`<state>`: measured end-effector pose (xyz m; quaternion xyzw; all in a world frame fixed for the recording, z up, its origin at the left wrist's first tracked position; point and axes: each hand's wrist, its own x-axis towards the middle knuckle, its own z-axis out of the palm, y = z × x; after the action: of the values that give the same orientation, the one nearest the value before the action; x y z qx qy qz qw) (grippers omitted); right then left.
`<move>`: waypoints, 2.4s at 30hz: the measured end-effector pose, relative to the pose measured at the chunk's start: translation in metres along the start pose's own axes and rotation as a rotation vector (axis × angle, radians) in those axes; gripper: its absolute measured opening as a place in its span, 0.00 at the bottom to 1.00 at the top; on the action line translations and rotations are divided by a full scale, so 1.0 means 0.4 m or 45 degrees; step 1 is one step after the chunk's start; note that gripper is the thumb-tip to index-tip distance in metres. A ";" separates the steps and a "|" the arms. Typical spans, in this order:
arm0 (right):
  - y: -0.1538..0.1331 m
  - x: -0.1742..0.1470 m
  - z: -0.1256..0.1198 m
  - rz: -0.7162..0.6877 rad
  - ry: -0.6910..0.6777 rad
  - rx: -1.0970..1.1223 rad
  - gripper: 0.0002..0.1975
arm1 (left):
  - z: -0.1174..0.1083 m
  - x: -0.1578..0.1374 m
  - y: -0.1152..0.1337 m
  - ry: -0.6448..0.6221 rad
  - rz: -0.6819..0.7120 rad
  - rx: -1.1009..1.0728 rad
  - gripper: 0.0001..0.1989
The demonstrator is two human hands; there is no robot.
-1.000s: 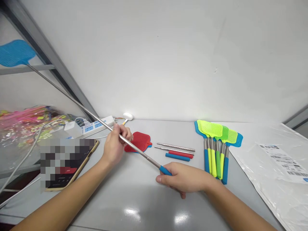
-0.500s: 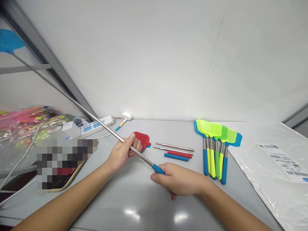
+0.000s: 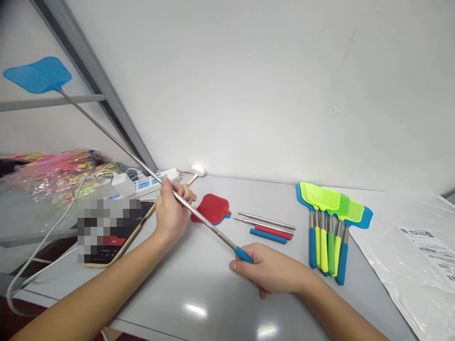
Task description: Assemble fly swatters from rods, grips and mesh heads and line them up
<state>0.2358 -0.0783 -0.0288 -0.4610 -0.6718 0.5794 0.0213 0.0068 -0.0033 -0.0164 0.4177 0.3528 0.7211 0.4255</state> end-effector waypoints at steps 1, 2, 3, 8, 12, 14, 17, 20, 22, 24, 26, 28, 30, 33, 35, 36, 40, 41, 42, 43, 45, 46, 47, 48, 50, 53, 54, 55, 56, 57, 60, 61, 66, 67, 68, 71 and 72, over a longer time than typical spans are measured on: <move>0.000 0.000 0.000 -0.002 -0.002 -0.001 0.21 | -0.003 0.006 0.001 0.028 0.022 0.003 0.26; 0.000 0.001 0.001 -0.003 -0.003 0.000 0.21 | -0.005 0.010 0.001 0.033 0.034 0.018 0.26; 0.000 0.001 0.002 -0.003 0.001 0.002 0.21 | -0.007 0.012 -0.001 0.018 0.034 0.043 0.26; 0.005 0.003 0.008 0.001 0.045 0.037 0.21 | -0.003 -0.006 -0.013 -0.105 -0.023 0.162 0.25; 0.008 0.002 0.010 -0.030 0.080 0.086 0.22 | 0.005 -0.016 -0.013 -0.115 -0.060 0.119 0.23; 0.007 0.005 0.012 -0.060 0.083 0.105 0.22 | 0.010 -0.027 -0.015 -0.128 -0.076 0.150 0.24; 0.004 0.017 0.021 -0.102 0.101 0.163 0.22 | 0.022 -0.070 -0.030 -0.303 -0.135 0.333 0.26; 0.002 0.028 0.034 -0.138 0.121 0.248 0.22 | 0.036 -0.129 -0.052 -0.641 -0.280 0.454 0.27; 0.002 0.032 0.038 -0.161 0.120 0.256 0.22 | 0.039 -0.157 -0.062 -0.790 -0.344 0.472 0.27; 0.004 0.034 0.037 -0.179 0.114 0.226 0.23 | 0.035 -0.166 -0.068 -0.879 -0.356 0.496 0.27; 0.006 0.034 0.032 -0.191 0.102 0.217 0.23 | 0.027 -0.160 -0.070 -0.972 -0.356 0.517 0.27; 0.009 0.033 0.026 -0.196 0.083 0.246 0.22 | 0.018 -0.147 -0.072 -1.024 -0.328 0.514 0.28; 0.011 0.030 0.021 -0.199 0.057 0.286 0.21 | 0.014 -0.133 -0.072 -0.970 -0.255 0.490 0.29; 0.012 0.023 0.014 -0.176 -0.001 0.322 0.18 | 0.009 -0.106 -0.067 -0.729 -0.133 0.381 0.29; 0.010 0.019 0.010 -0.133 -0.035 0.314 0.18 | 0.004 -0.077 -0.056 -0.540 -0.077 0.261 0.29; 0.008 0.018 0.009 -0.113 -0.043 0.299 0.18 | 0.000 -0.059 -0.049 -0.445 -0.048 0.201 0.28; 0.002 0.011 0.005 -0.078 -0.021 0.237 0.18 | -0.022 0.020 -0.012 -0.135 0.070 0.079 0.24; 0.001 0.008 0.004 -0.069 -0.014 0.223 0.18 | -0.027 0.036 -0.003 -0.104 0.095 0.082 0.23; 0.000 0.006 0.004 -0.061 -0.008 0.207 0.18 | -0.030 0.048 0.004 -0.092 0.116 0.091 0.22; 0.000 0.004 0.004 -0.053 -0.001 0.190 0.17 | -0.032 0.057 0.010 -0.094 0.134 0.100 0.22; 0.002 0.000 0.005 -0.042 -0.003 0.162 0.17 | -0.030 0.058 0.015 -0.114 0.156 0.115 0.21; 0.003 0.000 0.006 -0.038 -0.014 0.153 0.18 | -0.026 0.049 0.013 -0.115 0.157 0.127 0.22; 0.004 0.001 0.008 -0.037 -0.027 0.151 0.18 | -0.020 0.034 0.009 -0.104 0.149 0.152 0.23; 0.006 0.004 0.010 -0.045 -0.025 0.166 0.18 | -0.013 0.013 0.002 -0.109 0.134 0.202 0.24; 0.009 0.014 0.013 -0.089 0.026 0.244 0.19 | 0.003 -0.044 -0.020 -0.191 0.055 0.352 0.25; 0.011 0.029 0.013 -0.200 0.065 0.420 0.20 | 0.025 -0.125 -0.059 -0.789 -0.206 0.484 0.26; 0.011 0.031 0.011 -0.221 0.045 0.457 0.20 | 0.028 -0.140 -0.069 -0.903 -0.269 0.453 0.27; 0.010 0.031 0.008 -0.227 0.017 0.466 0.21 | 0.030 -0.145 -0.075 -0.912 -0.282 0.424 0.28; 0.008 0.028 0.005 -0.219 -0.006 0.444 0.20 | 0.029 -0.139 -0.077 -0.843 -0.256 0.383 0.28; 0.005 0.024 0.001 -0.201 -0.020 0.394 0.20 | 0.025 -0.125 -0.073 -0.716 -0.201 0.337 0.28; -0.003 0.004 -0.010 -0.138 -0.042 0.173 0.17 | 0.004 -0.041 -0.031 -0.315 0.006 0.098 0.26; -0.004 -0.002 -0.013 -0.122 -0.046 0.114 0.17 | -0.006 -0.009 -0.011 -0.193 0.104 0.026 0.26; -0.003 -0.016 -0.021 -0.066 -0.087 -0.017 0.17 | -0.049 0.106 0.081 0.144 0.443 -0.072 0.24; -0.004 -0.017 -0.021 -0.060 -0.089 -0.037 0.16 | -0.054 0.114 0.090 0.150 0.482 -0.044 0.24; -0.006 -0.018 -0.021 -0.054 -0.087 -0.055 0.16 | -0.057 0.118 0.097 0.150 0.512 -0.023 0.23; -0.012 -0.020 -0.019 -0.033 -0.068 -0.089 0.17 | -0.055 0.114 0.102 0.148 0.493 0.006 0.21; -0.012 -0.019 -0.018 -0.032 -0.067 -0.091 0.17 | -0.052 0.111 0.100 0.151 0.464 0.012 0.21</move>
<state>0.2412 -0.0772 -0.0188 -0.4376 -0.6980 0.5668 -0.0057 -0.0377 0.0183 0.0231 0.4333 0.2991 0.8080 0.2645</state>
